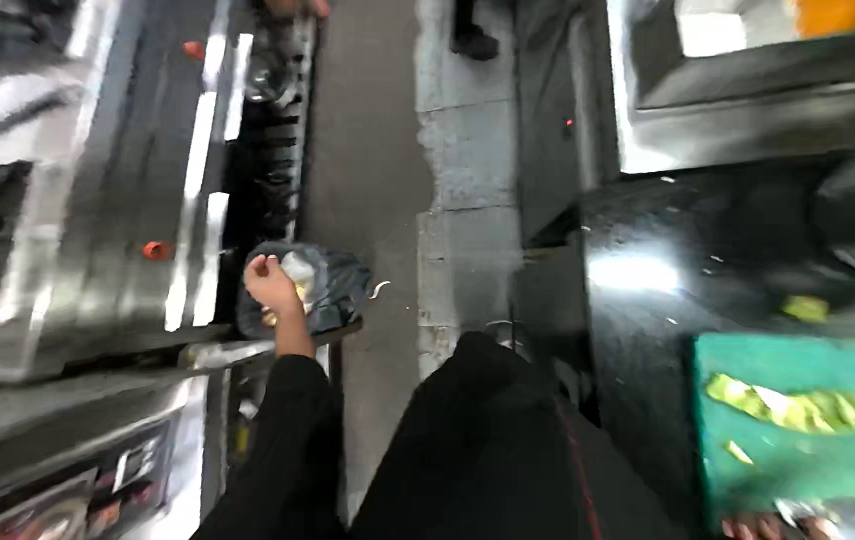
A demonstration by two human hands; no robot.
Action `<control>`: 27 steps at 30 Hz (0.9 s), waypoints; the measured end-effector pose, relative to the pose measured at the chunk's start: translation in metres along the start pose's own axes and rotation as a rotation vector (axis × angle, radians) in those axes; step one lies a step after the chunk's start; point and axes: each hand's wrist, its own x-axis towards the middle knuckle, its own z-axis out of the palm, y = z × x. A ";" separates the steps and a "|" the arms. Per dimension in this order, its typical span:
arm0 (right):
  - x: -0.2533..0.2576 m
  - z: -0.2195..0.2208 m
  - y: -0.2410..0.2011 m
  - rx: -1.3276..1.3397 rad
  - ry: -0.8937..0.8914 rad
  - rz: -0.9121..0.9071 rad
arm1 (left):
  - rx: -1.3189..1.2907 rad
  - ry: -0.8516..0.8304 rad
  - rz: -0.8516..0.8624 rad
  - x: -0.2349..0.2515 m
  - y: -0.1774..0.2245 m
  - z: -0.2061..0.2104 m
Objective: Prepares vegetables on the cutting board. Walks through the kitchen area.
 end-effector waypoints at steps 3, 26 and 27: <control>-0.019 0.022 0.000 0.130 0.202 0.006 | -0.100 -0.302 0.321 -0.093 0.046 0.079; -0.121 0.026 0.081 0.363 0.881 -0.051 | 0.392 -2.029 1.735 -0.538 0.165 0.110; -0.122 0.025 0.081 0.360 0.879 -0.055 | 0.386 -2.121 1.540 -0.542 0.168 0.110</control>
